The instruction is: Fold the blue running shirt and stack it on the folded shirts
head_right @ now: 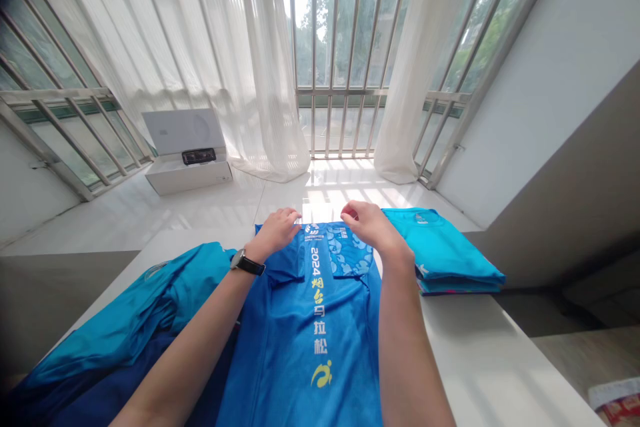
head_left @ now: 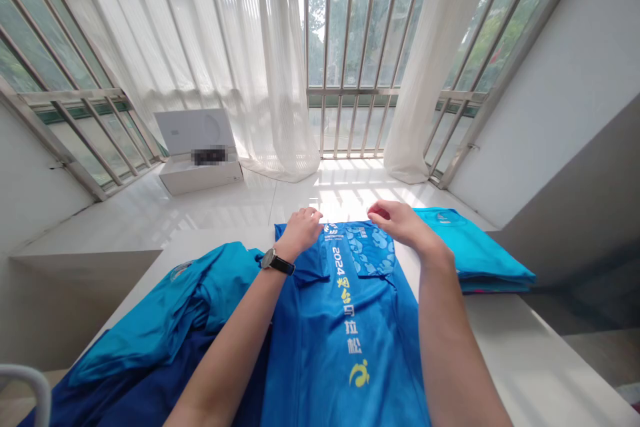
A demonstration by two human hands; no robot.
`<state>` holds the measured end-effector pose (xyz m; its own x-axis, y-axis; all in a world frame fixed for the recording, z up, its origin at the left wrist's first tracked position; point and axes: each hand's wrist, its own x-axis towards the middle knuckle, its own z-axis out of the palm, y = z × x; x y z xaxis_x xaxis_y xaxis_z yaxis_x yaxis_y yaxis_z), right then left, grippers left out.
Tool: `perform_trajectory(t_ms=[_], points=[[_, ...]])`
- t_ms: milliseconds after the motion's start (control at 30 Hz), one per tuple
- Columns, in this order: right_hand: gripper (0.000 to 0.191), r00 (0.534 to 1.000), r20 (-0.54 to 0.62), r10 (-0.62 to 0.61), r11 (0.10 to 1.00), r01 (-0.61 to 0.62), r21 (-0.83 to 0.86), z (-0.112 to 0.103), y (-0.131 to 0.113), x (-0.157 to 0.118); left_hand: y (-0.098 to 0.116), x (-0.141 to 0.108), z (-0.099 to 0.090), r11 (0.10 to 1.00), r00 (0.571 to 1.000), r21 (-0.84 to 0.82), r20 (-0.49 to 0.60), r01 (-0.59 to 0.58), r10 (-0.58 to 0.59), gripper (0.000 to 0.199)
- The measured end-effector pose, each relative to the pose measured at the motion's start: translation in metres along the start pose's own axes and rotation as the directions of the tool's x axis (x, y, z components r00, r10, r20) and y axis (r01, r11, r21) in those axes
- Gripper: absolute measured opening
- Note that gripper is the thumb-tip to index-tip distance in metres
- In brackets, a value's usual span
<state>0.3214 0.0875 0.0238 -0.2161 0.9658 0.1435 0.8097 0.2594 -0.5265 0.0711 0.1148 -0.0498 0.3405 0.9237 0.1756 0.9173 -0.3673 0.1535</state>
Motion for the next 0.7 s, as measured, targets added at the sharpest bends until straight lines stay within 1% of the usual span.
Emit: perform_trajectory(t_ms=[67,100,133,167,233,300,333,367,400,433,467,500,533,567,600,633,667,700], points=[[0.026,0.984,-0.155,-0.093,0.994,0.101,0.041,-0.017,-0.028,-0.017,0.009,-0.007,-0.021,0.999,0.998,-0.025,-0.058,-0.026,0.025,0.029],[0.028,0.972,-0.189,-0.137,0.988,0.148,0.049,-0.022,-0.041,-0.026,0.013,-0.012,-0.031,0.999,0.996,-0.031,-0.082,-0.025,0.022,0.029],[0.030,0.966,-0.191,-0.176,0.981,0.189,0.049,-0.025,-0.051,-0.036,0.016,-0.019,-0.039,0.999,0.995,-0.031,-0.097,-0.016,0.013,0.030],[0.031,0.964,-0.153,-0.215,0.974,0.224,0.039,-0.026,-0.057,-0.047,0.017,-0.026,-0.045,1.000,0.996,-0.025,-0.092,-0.007,0.004,0.030],[0.030,0.964,-0.007,-0.266,0.964,0.266,0.012,-0.021,-0.058,-0.072,0.017,-0.045,-0.054,1.000,1.000,-0.011,-0.019,0.002,-0.002,0.028],[0.030,0.960,0.122,-0.253,0.967,0.255,-0.008,-0.010,-0.042,-0.103,0.016,-0.071,-0.056,1.000,0.996,-0.002,0.084,-0.001,0.001,0.024],[0.030,0.963,0.150,-0.224,0.973,0.229,-0.015,-0.003,-0.030,-0.122,0.017,-0.089,-0.057,1.000,0.995,-0.021,0.102,0.002,0.000,0.023],[0.031,0.971,0.148,-0.188,0.981,0.191,-0.012,0.005,-0.016,-0.143,0.018,-0.110,-0.057,0.998,0.997,-0.067,0.083,0.009,-0.003,0.023],[0.033,0.980,0.129,-0.154,0.988,0.153,0.017,0.012,-0.002,-0.167,0.021,-0.134,-0.057,0.989,0.999,-0.143,0.029,0.023,-0.019,0.024],[0.034,0.989,0.085,-0.118,0.991,0.113,0.068,0.020,0.012,-0.194,0.025,-0.162,-0.056,0.965,0.997,-0.259,-0.055,0.034,-0.050,0.026],[0.035,0.997,0.035,-0.073,0.988,0.067,0.138,0.028,0.025,-0.223,0.031,-0.193,-0.054,0.914,0.985,-0.404,-0.138,0.043,-0.107,0.028],[0.037,0.999,-0.030,0.013,0.977,-0.006,0.215,0.037,0.036,-0.253,0.039,-0.226,-0.052,0.838,0.965,-0.541,-0.177,0.069,-0.193,0.029],[0.038,0.989,-0.075,0.127,0.947,-0.098,0.306,0.045,0.045,-0.284,0.047,-0.261,-0.047,0.749,0.936,-0.652,-0.179,0.117,-0.303,0.032],[0.039,0.963,-0.103,0.250,0.892,-0.187,0.412,0.054,0.053,-0.314,0.056,-0.295,-0.042,0.662,0.906,-0.732,-0.154,0.163,-0.394,0.034],[0.042,0.928,-0.113,0.356,0.820,-0.252,0.514,0.063,0.060,-0.342,0.064,-0.329,-0.034,0.586,0.882,-0.782,-0.102,0.214,-0.460,0.035],[0.045,0.892,-0.108,0.439,0.747,-0.296,0.596,0.071,0.065,-0.367,0.071,-0.359,-0.026,0.523,0.862,-0.810,-0.046,0.264,-0.506,0.036],[0.046,0.859,-0.096,0.502,0.697,-0.336,0.633,0.080,0.070,-0.389,0.077,-0.386,-0.016,0.473,0.840,-0.823,0.008,0.314,-0.543,0.038],[0.045,0.836,-0.083,0.543,0.675,-0.375,0.636,0.088,0.074,-0.407,0.081,-0.409,-0.005,0.437,0.821,-0.820,0.068,0.370,-0.567,0.040]])
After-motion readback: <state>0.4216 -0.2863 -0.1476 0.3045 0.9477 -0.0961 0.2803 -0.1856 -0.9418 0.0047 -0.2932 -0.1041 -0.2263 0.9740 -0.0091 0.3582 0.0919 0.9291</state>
